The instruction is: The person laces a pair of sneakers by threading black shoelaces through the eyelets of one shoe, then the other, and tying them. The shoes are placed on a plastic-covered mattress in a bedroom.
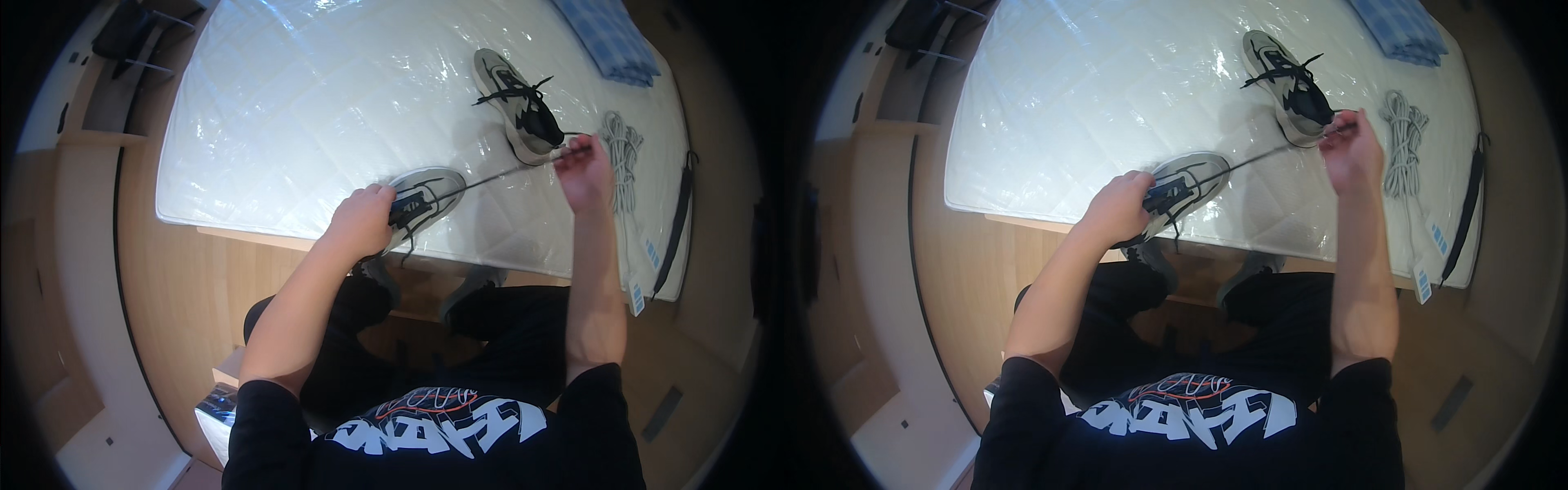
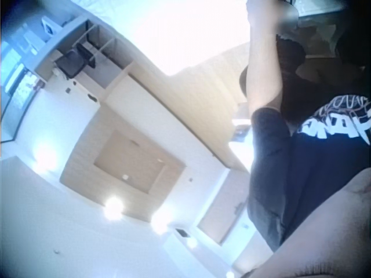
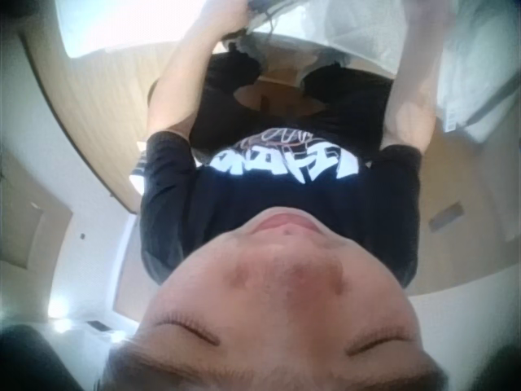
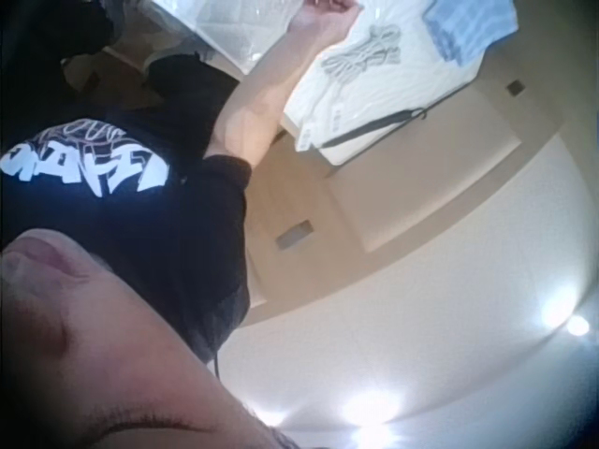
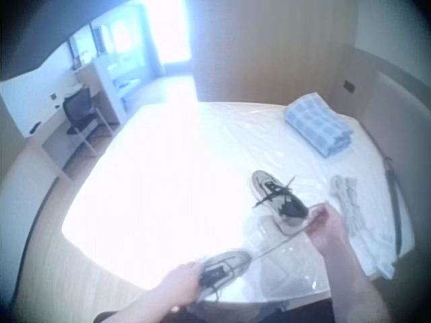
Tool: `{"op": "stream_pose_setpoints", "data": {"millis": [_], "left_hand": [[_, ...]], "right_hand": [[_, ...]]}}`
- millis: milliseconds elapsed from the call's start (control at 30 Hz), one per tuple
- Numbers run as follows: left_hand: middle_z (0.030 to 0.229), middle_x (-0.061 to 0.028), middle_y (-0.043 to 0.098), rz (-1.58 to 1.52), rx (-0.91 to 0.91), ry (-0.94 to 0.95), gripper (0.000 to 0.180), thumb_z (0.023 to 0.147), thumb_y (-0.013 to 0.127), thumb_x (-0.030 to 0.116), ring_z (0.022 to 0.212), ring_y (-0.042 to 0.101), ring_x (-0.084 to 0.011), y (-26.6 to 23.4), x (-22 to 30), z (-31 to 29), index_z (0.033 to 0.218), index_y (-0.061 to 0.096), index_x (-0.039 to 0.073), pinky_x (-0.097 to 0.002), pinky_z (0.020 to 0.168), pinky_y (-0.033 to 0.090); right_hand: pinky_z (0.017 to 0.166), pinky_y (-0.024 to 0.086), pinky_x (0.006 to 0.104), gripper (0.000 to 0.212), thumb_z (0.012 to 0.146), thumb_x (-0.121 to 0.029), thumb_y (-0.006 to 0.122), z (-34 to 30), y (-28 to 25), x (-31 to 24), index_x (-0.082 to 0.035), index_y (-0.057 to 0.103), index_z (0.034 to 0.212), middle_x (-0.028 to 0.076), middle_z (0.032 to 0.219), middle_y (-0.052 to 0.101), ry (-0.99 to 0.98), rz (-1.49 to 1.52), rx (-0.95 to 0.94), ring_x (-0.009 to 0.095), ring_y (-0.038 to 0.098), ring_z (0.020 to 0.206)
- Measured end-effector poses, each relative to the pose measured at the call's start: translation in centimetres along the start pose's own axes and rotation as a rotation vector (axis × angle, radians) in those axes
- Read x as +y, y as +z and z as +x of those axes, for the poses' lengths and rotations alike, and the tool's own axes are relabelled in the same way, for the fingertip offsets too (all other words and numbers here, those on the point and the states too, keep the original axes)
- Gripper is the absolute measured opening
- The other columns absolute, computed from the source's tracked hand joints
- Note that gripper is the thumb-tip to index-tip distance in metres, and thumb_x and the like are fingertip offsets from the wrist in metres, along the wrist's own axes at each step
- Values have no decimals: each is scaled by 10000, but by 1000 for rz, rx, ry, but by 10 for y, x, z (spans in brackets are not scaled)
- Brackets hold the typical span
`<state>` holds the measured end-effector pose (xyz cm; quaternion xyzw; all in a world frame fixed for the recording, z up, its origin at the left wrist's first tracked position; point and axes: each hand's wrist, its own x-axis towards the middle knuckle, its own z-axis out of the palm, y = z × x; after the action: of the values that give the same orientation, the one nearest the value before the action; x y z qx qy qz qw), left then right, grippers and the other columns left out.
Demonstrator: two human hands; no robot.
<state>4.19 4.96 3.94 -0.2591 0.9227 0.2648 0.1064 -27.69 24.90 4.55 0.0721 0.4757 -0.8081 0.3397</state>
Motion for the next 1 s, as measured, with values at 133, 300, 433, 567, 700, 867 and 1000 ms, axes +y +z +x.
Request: {"op": "stream_pose_setpoints", "data": {"millis": [133,300,433,567,700,867,1000], "left_hand": [[1097,-123,644,28,16,19,322,727,626,41,1013,616,-330,11,-7,7,1046,668,64,-424,865,507],[934,-104,663,1,132,42,188,777,597,99,914,642,-325,23,-13,16,921,717,98,-438,778,535],[900,-124,682,-48,91,-27,168,825,605,157,885,652,-329,21,-15,18,936,723,114,-443,768,531],[873,-147,687,-136,73,-74,158,864,610,204,871,650,-347,16,-21,23,942,718,118,-453,769,522],[879,-156,685,-226,66,-99,163,866,620,218,869,644,-363,19,-27,27,943,713,109,-453,768,518],[842,-170,683,-285,45,-64,196,866,647,215,809,655,-343,18,-29,30,1007,709,94,-399,740,515],[862,-157,695,-368,13,-93,189,874,642,170,810,669,-300,20,-34,27,1023,707,73,-369,750,516]], "right_hand": [[774,456,340,266,1019,-257,447,-1,-54,-58,-55,563,889,26,747,536,-54,33,85,162,515,699],[554,343,251,185,1016,-187,432,-1,-136,-140,-49,553,1039,-30,652,341,-174,66,167,102,321,552],[483,259,217,287,1015,-274,474,-31,-57,-117,-63,560,1189,-58,640,306,-221,-450,203,57,281,532],[532,341,197,294,1000,-287,493,-57,28,-39,-85,640,1157,-69,695,479,-140,-1110,-237,27,397,603],[671,440,230,182,941,-138,603,-49,75,50,-8,660,1054,-9,820,605,-250,-1476,-757,68,510,740],[702,492,321,225,880,-202,645,-34,82,110,-11,682,993,117,813,666,71,-1345,-807,199,613,731],[719,505,339,195,860,-192,656,-33,96,115,-55,704,990,132,846,685,-23,-1589,-897,252,642,757]]}}
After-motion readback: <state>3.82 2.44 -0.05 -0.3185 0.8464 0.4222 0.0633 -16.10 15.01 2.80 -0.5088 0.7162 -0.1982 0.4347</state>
